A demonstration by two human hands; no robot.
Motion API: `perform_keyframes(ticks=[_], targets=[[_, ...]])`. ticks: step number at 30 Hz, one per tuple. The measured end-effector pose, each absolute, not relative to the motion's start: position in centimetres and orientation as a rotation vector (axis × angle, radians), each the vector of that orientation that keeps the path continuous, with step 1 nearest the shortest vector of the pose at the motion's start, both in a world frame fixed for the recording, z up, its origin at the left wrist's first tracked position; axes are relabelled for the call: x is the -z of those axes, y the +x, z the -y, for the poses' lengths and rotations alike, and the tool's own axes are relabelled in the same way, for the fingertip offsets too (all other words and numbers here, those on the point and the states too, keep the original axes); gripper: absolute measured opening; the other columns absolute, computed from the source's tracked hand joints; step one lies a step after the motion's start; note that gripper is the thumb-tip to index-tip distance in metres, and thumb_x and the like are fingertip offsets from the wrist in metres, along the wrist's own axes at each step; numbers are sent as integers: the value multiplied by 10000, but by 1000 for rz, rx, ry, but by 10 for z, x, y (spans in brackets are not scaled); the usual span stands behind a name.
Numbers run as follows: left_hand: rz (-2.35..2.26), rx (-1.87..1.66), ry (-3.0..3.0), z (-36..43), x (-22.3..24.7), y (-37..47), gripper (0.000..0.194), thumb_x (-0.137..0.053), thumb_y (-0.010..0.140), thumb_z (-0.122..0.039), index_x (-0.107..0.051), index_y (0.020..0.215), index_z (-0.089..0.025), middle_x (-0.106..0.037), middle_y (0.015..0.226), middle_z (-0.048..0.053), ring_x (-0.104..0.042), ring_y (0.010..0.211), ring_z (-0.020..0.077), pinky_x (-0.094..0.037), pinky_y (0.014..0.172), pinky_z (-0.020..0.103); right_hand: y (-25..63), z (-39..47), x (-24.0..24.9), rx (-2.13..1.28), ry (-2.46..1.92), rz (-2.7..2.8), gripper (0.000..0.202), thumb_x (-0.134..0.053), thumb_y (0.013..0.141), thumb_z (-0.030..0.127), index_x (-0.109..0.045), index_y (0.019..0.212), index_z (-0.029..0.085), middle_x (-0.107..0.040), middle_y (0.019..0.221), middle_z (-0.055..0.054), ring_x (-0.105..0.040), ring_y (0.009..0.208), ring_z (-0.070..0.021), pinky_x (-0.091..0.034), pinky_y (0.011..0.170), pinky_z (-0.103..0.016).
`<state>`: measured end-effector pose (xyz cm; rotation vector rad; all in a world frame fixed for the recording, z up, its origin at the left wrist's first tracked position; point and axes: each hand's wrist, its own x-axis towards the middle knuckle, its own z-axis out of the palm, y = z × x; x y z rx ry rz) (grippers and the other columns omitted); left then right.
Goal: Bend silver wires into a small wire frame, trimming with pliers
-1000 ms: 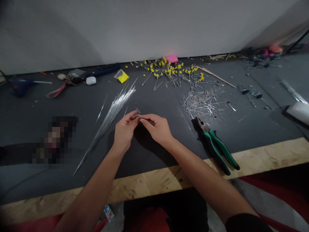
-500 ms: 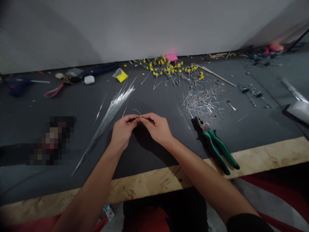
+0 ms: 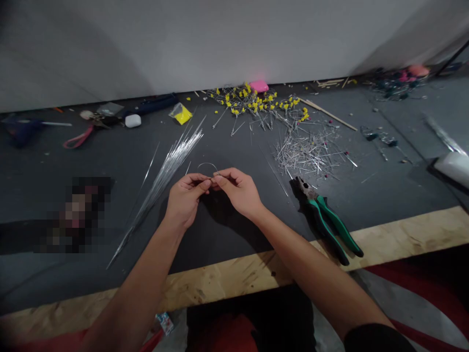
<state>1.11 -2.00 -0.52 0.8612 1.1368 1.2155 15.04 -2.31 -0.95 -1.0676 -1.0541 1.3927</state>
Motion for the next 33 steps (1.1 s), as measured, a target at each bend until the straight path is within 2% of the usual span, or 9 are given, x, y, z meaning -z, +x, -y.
perform_keyframes(ticks=[4,8,13,22,33], targets=[[-1109,-1231,835,21,4,13,193,-744,618,-178,-619,762,-151,-629,743,-9,-553,647,76,-431,612,218,149,21,8,-1510,-1032,913,198,-709,710,369,-649,816,213,-703,739,12,-669,697,-125,-551,769,-324],[-1094,-1248,786,21,4,14,297,-737,622,-169,-566,864,-162,-632,725,-17,-568,657,86,-431,622,224,149,19,9,-1591,-1011,844,231,-715,699,387,-627,805,201,-687,703,17,-654,659,-117,-553,766,-335],[-1110,-1251,745,19,4,14,365,-741,621,-165,-547,930,-146,-640,732,-15,-566,652,81,-438,656,238,148,18,12,-1553,-994,845,203,-718,700,364,-645,804,205,-670,756,20,-640,736,-104,-528,805,-301],[-1068,-1287,737,21,2,17,452,-726,633,-159,-487,1017,-166,-632,753,-33,-572,695,83,-440,709,249,150,17,12,-1593,-1030,853,227,-725,681,371,-642,792,191,-635,719,25,-604,698,-100,-517,745,-278],[-1088,-1213,855,20,6,15,277,-714,680,-213,-614,934,-168,-650,812,2,-581,714,89,-470,732,255,149,16,15,-1559,-1008,807,232,-734,673,370,-639,793,196,-633,708,28,-600,681,-96,-517,726,-278]])
